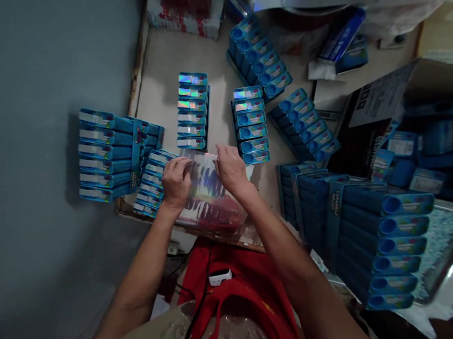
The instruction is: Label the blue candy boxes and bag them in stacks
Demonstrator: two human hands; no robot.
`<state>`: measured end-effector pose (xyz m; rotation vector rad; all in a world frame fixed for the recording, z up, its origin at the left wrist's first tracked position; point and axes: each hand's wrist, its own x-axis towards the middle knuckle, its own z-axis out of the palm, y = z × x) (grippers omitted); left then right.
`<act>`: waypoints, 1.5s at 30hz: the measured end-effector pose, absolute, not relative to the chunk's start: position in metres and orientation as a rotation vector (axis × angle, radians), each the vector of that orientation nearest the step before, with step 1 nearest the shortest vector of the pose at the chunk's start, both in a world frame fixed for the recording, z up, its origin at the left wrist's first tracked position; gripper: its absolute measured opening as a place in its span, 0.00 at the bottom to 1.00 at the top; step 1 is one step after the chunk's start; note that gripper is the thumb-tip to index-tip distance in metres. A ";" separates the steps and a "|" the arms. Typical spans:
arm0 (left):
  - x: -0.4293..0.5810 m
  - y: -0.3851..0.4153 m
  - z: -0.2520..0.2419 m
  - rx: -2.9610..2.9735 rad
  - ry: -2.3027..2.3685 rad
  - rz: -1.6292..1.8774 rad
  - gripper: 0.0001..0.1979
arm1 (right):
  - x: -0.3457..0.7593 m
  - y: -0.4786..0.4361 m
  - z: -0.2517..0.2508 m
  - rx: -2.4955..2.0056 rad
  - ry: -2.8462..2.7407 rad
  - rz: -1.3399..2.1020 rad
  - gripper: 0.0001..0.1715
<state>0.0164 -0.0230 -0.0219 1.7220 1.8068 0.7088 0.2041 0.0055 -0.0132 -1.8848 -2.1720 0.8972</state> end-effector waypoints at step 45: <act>-0.002 0.001 0.039 1.459 1.813 0.192 0.05 | 0.156 -0.039 0.015 -1.716 -2.179 0.614 0.22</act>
